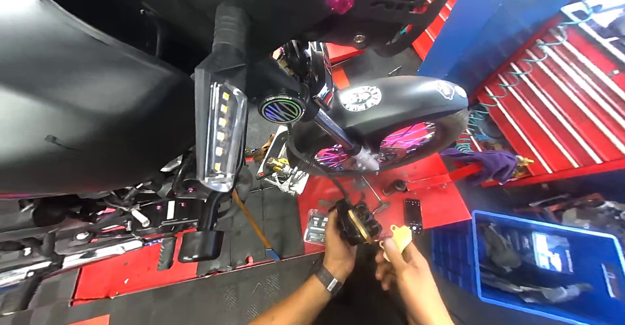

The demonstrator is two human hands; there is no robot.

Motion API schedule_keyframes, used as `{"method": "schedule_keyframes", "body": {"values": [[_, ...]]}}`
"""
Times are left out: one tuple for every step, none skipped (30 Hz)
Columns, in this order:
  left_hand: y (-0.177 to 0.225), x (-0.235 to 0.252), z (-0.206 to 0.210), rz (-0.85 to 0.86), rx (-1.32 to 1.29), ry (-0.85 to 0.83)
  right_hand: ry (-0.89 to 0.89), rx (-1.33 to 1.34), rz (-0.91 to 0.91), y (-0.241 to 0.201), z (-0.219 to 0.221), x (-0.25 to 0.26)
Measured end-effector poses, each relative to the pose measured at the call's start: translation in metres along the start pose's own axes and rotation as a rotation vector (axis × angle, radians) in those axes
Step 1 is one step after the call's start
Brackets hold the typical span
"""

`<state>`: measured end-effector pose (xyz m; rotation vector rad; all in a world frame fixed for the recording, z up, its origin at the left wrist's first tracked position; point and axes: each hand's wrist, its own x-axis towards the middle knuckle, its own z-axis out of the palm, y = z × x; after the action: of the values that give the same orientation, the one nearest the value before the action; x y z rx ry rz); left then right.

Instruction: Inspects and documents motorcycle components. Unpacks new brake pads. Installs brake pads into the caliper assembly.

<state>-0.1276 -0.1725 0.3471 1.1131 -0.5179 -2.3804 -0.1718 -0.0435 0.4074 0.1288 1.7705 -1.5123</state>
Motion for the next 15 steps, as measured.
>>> {"method": "schedule_keyframes", "body": {"values": [[0.0,0.0,0.001,0.0,0.0,0.007,-0.013,-0.152,-0.114,0.004,-0.008,-0.001],[0.0,0.0,0.001,0.0,0.005,0.012,-0.014,-0.329,-0.242,0.008,-0.016,-0.002],[0.0,-0.001,0.001,-0.003,0.015,0.018,-0.005,-0.497,-0.369,0.01,-0.022,-0.002],[-0.001,-0.001,0.002,-0.001,0.023,0.029,0.019,-0.641,-0.493,0.01,-0.026,-0.001],[-0.002,-0.001,0.002,0.001,0.03,0.038,0.034,-0.726,-0.594,0.008,-0.028,-0.001],[-0.003,-0.001,0.002,0.001,0.035,0.043,0.042,-0.766,-0.67,0.004,-0.029,-0.001],[-0.003,-0.001,0.003,-0.001,0.039,0.05,0.036,-0.783,-0.721,-0.001,-0.03,-0.001],[-0.003,-0.002,0.003,-0.002,0.046,0.058,0.026,-0.794,-0.764,-0.009,-0.032,0.0],[-0.002,-0.003,0.005,-0.001,0.059,0.062,0.009,-0.807,-0.815,-0.019,-0.036,0.003],[0.0,-0.003,0.006,-0.004,0.072,0.065,-0.015,-0.818,-0.87,-0.03,-0.042,0.006],[0.002,-0.004,0.008,-0.012,0.084,0.068,-0.053,-0.827,-0.93,-0.041,-0.048,0.012],[0.004,-0.004,0.009,-0.026,0.096,0.068,-0.091,-0.835,-0.98,-0.051,-0.053,0.018],[0.007,-0.004,0.01,-0.046,0.112,0.067,-0.126,-0.849,-1.013,-0.06,-0.056,0.024],[0.01,-0.004,0.01,-0.067,0.128,0.064,-0.16,-0.876,-1.044,-0.069,-0.057,0.029],[0.013,-0.005,0.01,-0.083,0.148,0.058,-0.191,-0.917,-1.085,-0.076,-0.055,0.036]]}}
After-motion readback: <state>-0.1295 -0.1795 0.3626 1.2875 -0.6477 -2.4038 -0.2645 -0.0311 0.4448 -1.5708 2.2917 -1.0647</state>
